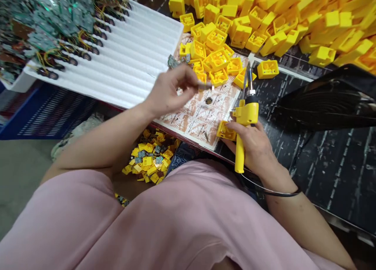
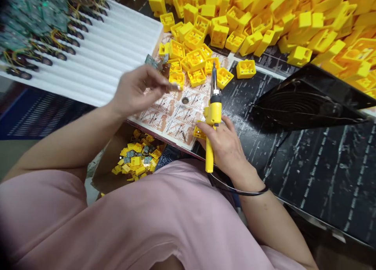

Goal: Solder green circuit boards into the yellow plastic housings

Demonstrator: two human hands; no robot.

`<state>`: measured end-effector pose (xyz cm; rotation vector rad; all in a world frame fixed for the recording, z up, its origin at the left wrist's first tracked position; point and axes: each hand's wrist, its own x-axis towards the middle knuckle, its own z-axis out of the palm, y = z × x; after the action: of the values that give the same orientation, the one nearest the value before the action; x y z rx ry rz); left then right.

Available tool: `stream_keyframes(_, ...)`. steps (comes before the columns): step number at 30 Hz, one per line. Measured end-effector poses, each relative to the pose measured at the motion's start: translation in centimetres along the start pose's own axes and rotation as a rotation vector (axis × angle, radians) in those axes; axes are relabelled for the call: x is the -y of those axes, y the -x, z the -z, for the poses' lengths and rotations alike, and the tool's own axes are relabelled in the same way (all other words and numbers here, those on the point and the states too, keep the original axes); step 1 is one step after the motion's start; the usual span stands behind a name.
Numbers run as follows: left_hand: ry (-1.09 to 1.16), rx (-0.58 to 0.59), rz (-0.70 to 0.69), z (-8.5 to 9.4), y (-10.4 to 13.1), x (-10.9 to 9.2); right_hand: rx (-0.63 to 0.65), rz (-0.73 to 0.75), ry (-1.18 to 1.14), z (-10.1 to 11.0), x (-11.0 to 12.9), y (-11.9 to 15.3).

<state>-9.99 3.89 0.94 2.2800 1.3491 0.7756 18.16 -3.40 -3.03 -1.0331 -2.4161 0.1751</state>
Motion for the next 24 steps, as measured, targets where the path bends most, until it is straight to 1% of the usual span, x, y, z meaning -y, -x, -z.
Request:
stream_keyframes(2, 0.088, 0.102, -0.142, -1.4, 1.8, 0.7, -0.002, 0.008, -0.02, 0.4, 0.3, 0.6)
stream_keyframes(3, 0.129, 0.167, -0.209, -1.8, 2.6, 1.2, -0.007, 0.015, -0.038, 0.7, 0.5, 1.0)
stream_keyframes(4, 0.116, 0.226, -0.257, -2.0, 3.3, 1.6, -0.025, 0.012, -0.049, 1.0, 0.7, 1.5)
stream_keyframes(5, 0.085, 0.255, -0.278, -2.0, 3.8, 2.0, -0.062, -0.01, -0.045, 1.4, 0.9, 2.0)
stream_keyframes(6, 0.053, 0.248, -0.273, -1.9, 4.2, 2.2, -0.111, -0.044, -0.03, 1.8, 1.1, 2.4)
stream_keyframes(8, -0.019, 0.16, -0.199, -1.6, 4.4, 1.8, -0.233, -0.115, 0.022, 2.5, 1.3, 3.2)
stream_keyframes(9, -0.066, 0.109, -0.15, -1.6, 4.3, 1.3, -0.278, -0.13, 0.051, 2.8, 1.4, 3.4)
stream_keyframes(11, -0.176, 0.049, -0.091, -1.9, 3.8, -0.2, -0.328, -0.098, 0.082, 3.3, 1.3, 3.5)
stream_keyframes(14, -0.344, 0.056, -0.066, -3.2, 3.0, -2.7, -0.361, -0.012, 0.075, 3.7, 1.1, 3.3)
stream_keyframes(17, -0.438, 0.105, -0.011, -4.7, 2.4, -3.9, -0.382, 0.004, 0.063, 3.9, 1.0, 3.1)
stream_keyframes(20, -0.374, 0.19, 0.054, -5.4, 2.0, -3.6, -0.375, -0.025, 0.065, 4.2, 0.7, 3.9)
stream_keyframes(22, -0.243, 0.228, 0.057, -5.4, 2.1, -3.1, -0.36, -0.03, 0.039, 4.5, 0.4, 5.1)
stream_keyframes(24, -0.095, 0.248, 0.037, -5.3, 2.5, -2.6, -0.292, -0.063, -0.038, 5.0, 0.1, 6.6)
